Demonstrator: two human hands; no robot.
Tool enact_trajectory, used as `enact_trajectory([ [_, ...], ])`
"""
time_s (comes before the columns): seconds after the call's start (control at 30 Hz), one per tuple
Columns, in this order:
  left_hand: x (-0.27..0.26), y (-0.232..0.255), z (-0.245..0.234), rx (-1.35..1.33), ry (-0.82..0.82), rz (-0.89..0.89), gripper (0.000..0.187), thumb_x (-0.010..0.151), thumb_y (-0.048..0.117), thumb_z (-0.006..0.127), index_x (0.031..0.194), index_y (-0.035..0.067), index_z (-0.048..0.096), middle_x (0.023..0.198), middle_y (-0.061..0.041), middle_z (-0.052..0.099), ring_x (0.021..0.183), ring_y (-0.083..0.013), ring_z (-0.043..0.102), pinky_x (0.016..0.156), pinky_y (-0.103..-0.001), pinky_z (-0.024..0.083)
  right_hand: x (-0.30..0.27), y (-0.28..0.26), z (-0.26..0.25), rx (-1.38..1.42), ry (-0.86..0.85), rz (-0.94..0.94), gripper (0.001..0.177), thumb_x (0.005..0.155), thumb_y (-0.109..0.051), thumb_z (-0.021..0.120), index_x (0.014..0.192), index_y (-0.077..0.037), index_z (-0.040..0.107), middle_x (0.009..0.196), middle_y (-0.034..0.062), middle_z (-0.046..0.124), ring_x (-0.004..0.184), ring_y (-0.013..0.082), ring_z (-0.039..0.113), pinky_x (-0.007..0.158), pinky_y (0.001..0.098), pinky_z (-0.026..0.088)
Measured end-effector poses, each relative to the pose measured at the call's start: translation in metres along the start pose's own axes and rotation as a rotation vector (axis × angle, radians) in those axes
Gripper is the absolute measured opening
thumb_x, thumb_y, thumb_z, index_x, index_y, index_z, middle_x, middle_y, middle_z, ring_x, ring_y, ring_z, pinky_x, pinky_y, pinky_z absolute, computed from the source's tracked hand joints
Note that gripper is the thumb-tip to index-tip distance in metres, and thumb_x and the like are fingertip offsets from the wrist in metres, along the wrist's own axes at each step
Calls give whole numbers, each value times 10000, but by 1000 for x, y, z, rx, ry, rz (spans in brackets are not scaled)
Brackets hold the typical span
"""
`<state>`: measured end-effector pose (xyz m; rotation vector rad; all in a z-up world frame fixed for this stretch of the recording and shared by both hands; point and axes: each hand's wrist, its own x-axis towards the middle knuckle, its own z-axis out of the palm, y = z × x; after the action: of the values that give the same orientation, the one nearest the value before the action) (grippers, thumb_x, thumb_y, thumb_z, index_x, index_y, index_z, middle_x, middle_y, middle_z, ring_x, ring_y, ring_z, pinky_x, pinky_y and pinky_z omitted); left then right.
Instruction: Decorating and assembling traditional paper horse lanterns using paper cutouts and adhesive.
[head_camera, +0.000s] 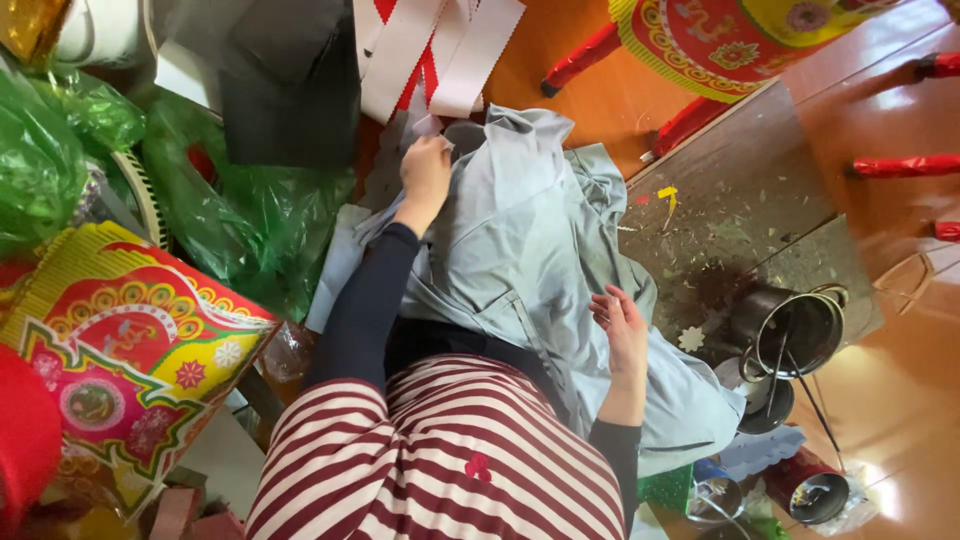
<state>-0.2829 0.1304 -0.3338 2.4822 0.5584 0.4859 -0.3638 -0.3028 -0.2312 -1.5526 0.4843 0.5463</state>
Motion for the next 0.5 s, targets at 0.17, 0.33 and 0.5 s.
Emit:
enact_trajectory([
  [0.17, 10, 48, -101, -356, -136, -149, 162, 856, 154, 812, 943, 43, 733, 835, -143, 735, 754, -297, 727, 680, -375, 543, -3, -26, 25, -37, -133, -59, 280, 1030, -183, 610, 1242, -8, 668, 1086, 83, 734, 973, 161, 693, 856, 291, 550],
  [0.33, 5, 137, -175, -879, -531, -160, 132, 880, 62, 801, 969, 9, 719, 836, -1, 723, 743, -61, 623, 655, -234, 516, -27, -84, 89, -142, -387, -216, 143, 1005, -84, 709, 1032, 43, 770, 951, 77, 740, 876, 143, 661, 805, 271, 518],
  [0.5, -13, 209, -193, -1081, -845, -241, 111, 912, 56, 766, 987, -2, 707, 803, 4, 675, 677, -58, 584, 569, -236, 450, -45, -142, 150, 254, -357, -411, 322, 847, 7, 698, 1137, -99, 606, 1029, -7, 637, 963, 105, 646, 813, 252, 525],
])
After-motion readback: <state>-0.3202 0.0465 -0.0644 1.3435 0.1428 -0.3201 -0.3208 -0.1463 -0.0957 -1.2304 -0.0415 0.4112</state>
